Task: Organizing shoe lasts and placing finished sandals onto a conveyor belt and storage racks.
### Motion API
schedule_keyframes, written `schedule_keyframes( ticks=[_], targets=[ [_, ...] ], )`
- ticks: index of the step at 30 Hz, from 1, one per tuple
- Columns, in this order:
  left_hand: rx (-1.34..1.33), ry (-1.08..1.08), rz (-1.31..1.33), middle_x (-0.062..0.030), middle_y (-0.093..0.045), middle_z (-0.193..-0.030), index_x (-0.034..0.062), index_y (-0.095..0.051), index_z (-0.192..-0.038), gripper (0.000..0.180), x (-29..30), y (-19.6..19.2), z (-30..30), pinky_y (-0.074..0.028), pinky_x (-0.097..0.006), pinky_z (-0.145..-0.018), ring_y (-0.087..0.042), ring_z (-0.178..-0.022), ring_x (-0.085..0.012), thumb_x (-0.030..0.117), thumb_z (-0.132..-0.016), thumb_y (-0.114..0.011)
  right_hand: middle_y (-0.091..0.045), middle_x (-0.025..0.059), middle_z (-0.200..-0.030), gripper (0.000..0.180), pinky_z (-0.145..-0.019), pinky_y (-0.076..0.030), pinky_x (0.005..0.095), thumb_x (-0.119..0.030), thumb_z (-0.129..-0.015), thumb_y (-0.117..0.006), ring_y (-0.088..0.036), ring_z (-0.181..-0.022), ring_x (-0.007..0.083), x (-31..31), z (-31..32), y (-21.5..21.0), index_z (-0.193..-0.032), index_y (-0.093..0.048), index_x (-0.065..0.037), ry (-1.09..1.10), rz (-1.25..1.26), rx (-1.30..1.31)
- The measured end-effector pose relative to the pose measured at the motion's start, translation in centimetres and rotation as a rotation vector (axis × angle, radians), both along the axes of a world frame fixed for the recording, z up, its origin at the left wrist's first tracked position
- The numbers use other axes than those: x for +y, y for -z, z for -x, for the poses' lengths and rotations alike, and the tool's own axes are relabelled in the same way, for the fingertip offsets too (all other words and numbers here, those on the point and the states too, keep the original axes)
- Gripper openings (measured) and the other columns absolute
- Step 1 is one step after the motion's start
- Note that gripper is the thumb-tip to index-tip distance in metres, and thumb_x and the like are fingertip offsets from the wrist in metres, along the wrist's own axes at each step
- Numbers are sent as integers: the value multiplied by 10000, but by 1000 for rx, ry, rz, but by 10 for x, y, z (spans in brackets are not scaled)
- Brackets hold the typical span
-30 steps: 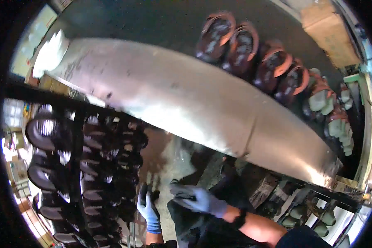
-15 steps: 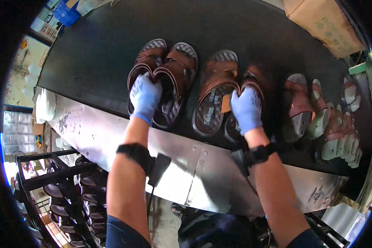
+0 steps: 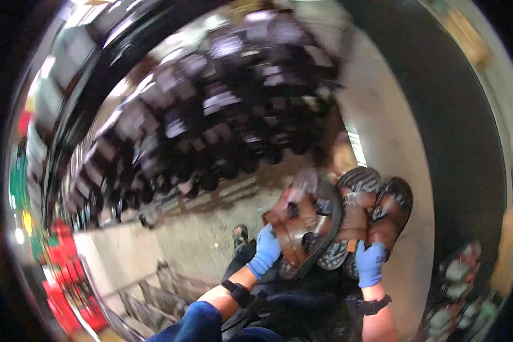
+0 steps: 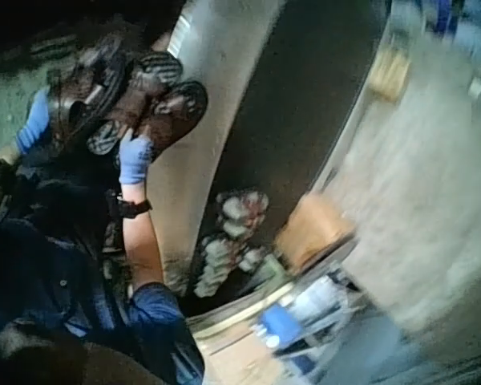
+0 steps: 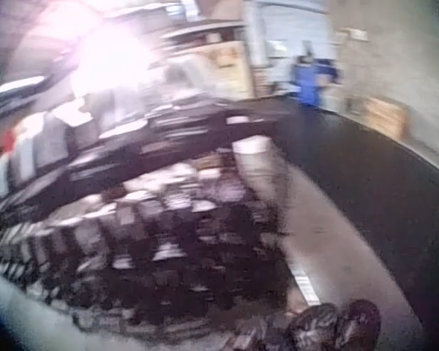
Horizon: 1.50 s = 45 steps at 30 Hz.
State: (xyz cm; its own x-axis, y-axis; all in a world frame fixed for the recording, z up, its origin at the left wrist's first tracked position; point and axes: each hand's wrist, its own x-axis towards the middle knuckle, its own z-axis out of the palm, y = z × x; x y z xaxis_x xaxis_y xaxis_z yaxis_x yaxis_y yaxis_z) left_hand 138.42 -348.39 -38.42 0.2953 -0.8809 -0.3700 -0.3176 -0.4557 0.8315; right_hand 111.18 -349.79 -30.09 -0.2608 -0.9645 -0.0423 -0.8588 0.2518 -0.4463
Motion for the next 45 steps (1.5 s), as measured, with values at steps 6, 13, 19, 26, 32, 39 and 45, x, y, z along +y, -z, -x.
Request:
schedule_keyframes(
  ticks=[6,13,19,26,32,39,45],
  targets=[
    [-405,-516,-444,-219,-637,-835,27,-660,-843,290,174,4,-215,-475,-447,-732,-606,-808,-388,300,-747,-634,-625,203,-960,292,-813,-458,391,-177,-778,-647,-594,-927,338,26,-243,61,-979,-597,29,-589,-303,-156],
    [-534,-947,-641,-215,-624,-998,24,-635,-991,340,240,47,-411,-465,-438,-823,-587,-948,-372,293,-797,-559,-610,226,-966,214,-789,-443,392,-69,-771,-538,-567,-904,360,43,-507,196,-944,-574,50,-866,-411,-686],
    [-575,-899,-197,-215,-587,-1101,-5,-591,-1059,390,171,101,-556,-420,-416,-910,-545,-1047,-349,279,-793,-564,-626,35,-998,236,-795,-420,349,-238,-918,-496,-548,-868,185,-70,-650,239,-998,-610,-47,-888,-577,-942],
    [-198,-966,-52,-223,-615,-992,54,-639,-1019,279,114,34,-556,-486,-412,-796,-587,-954,-366,236,-818,-571,-485,184,-1305,425,-1025,-338,368,-136,-911,-472,-468,-1187,290,-59,-611,212,-1306,-428,15,-1032,-648,-716],
    [51,-268,-341,-212,-626,-993,48,-637,-1001,310,82,24,-330,-477,-426,-795,-593,-948,-369,292,-827,-557,-599,231,-1094,466,-884,-453,390,-382,-785,-608,-565,-1050,349,22,-430,111,-1092,-610,-31,-760,-731,-100],
    [121,537,-15,-158,-630,-1093,38,-596,-1146,365,26,-20,-90,-457,-332,-888,-602,-1023,-281,185,-811,-608,-599,204,-1123,423,-889,-441,371,-270,-832,-603,-584,-1019,301,66,-148,53,-1184,-565,-38,-193,-432,-448],
    [42,1251,200,-154,-609,-1111,59,-573,-1168,375,-33,-152,185,-465,-368,-863,-587,-1024,-310,173,-811,-594,-642,103,-1108,285,-958,-405,293,-161,-847,-602,-578,-1070,203,165,113,-61,-1101,-633,-37,633,357,-567]
  ],
)
